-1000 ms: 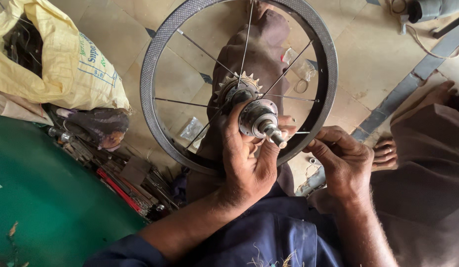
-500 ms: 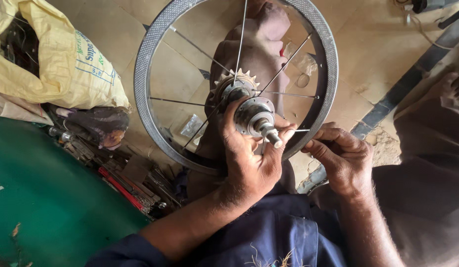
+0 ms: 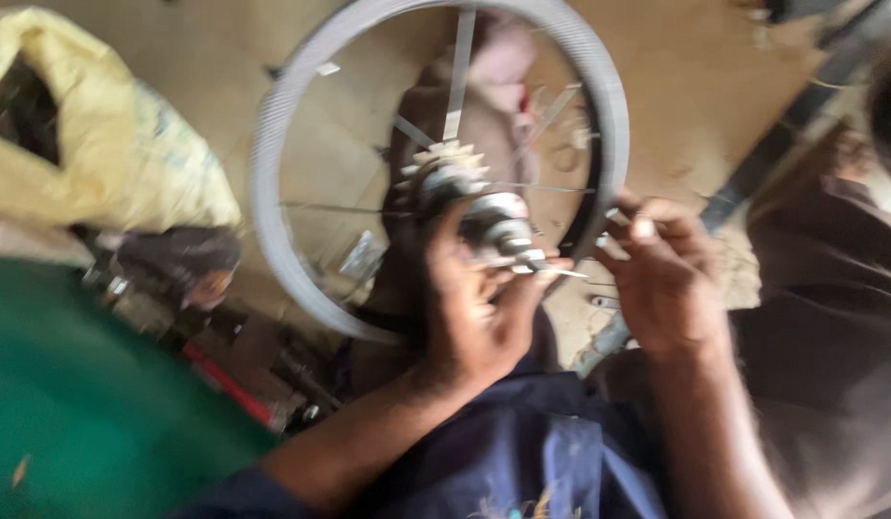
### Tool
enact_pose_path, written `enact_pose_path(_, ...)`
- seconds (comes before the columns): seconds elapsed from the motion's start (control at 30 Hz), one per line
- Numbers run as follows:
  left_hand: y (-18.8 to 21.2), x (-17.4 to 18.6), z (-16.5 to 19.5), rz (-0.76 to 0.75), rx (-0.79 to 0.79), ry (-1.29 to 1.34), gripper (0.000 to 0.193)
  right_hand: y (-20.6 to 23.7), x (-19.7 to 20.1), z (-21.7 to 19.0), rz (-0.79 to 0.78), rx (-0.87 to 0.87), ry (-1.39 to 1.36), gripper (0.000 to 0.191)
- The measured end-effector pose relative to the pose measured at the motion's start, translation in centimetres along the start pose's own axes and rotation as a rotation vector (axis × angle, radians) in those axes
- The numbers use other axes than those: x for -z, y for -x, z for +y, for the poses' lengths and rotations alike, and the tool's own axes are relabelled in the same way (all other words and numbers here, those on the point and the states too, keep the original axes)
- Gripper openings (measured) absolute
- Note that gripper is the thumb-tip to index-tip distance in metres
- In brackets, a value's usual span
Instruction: The person is repairing a bicycle wheel by inserting and tightening spokes. They use a wrench to tighten the nuts on the spokes and occasionally reach for tools from a nearby drawer.
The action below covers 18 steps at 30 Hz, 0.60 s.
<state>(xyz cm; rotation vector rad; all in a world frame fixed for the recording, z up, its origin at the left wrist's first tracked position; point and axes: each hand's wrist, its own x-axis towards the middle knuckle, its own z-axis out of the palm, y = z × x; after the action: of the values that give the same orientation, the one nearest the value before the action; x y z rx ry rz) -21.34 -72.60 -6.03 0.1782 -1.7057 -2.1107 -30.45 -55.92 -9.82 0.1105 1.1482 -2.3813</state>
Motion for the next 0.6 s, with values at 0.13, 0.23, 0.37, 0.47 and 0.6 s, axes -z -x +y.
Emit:
enact_pose_path(0.13, 0.2, 0.2, 0.6, -0.023, -0.052, -0.4, 0.047, 0.1, 1.0, 0.2, 0.136, -0.056, -0.085, 0.015)
enact_pose_path(0.23, -0.1, 0.0, 1.3, 0.05, -0.006, -0.117, 0.074, 1.0, 1.4, -0.3, -0.137, 0.034, -0.256, 0.014)
enact_pose_path(0.37, -0.6, 0.1, 2.5, 0.071, 0.024, -0.155, 0.086, 1.5, 0.6, -1.2, -0.266, 0.049, -0.28, 0.011)
enact_pose_path(0.47, -0.5, 0.0, 2.2, 0.067, -0.02, -0.158, 0.084, 1.6, 0.0, -1.7, -0.29, 0.048, -0.275, 0.012)
enact_pose_path(0.6, 0.1, -0.2, 0.9, 0.006, -0.01, -0.105, 0.075, 1.7, 0.2, -1.5, -0.341, 0.052, -0.286, 0.012)
